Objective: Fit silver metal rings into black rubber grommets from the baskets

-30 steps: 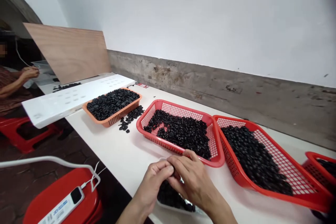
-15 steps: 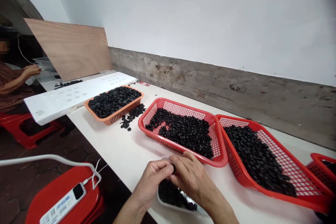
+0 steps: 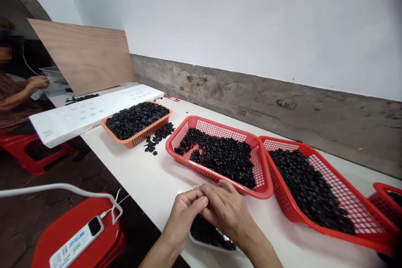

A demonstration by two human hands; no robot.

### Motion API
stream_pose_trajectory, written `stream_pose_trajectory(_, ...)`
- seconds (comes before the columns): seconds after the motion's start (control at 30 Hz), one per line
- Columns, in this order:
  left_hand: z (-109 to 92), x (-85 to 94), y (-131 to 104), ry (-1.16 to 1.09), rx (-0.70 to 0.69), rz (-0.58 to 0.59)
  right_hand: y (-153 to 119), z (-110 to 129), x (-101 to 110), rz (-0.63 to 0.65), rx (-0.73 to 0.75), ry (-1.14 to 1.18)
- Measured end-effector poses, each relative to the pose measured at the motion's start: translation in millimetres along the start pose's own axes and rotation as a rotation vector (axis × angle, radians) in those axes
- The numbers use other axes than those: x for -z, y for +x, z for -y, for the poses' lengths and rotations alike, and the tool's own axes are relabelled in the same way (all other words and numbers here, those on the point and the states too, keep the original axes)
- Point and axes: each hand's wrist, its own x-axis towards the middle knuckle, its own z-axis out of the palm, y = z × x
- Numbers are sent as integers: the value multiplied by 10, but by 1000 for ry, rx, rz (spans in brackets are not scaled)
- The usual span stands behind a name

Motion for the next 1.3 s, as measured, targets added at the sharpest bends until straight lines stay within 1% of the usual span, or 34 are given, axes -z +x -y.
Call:
stream_pose_trajectory(0.1,41,-6,3,-23,-7,-30,23,6,19,-5,-14,-6)
stream_pose_trajectory(0.2,50,17,9,-28,-15,-26,41,28,63,-7,-54,58)
stream_pose_trajectory(0.3,25,36,13,-35,-8,-16,21,43,136,60,-101,148)
stream_pose_trajectory(0.37,3,44,16,-36,-6,-21,-11,33,177,86,-157,223)
stream_pose_trajectory(0.53,-16,61,28,15,-21,-20,-54,-37,190,59,-282,468)
stream_pose_trajectory(0.6,-6,63,32,54,-36,-14,-39,-53,184,47,-303,498)
stream_pose_trajectory(0.7,15,64,43,119,-47,-21,-2,-44,194,40,-282,404)
stream_pose_trajectory(0.8,21,69,62,141,-59,-56,28,-7,197,32,-199,236)
stream_pose_trajectory(0.9,16,75,76,117,-68,-84,35,33,156,23,-130,64)
stream_pose_trajectory(1.0,22,69,77,45,-52,-60,13,53,78,34,-117,-54)
stream_pose_trajectory(1.13,64,52,73,-22,-34,-19,-28,48,-7,0,-89,-113)
stream_pose_trajectory(1.3,60,52,53,-52,-11,18,-32,42,-13,2,-87,-103)
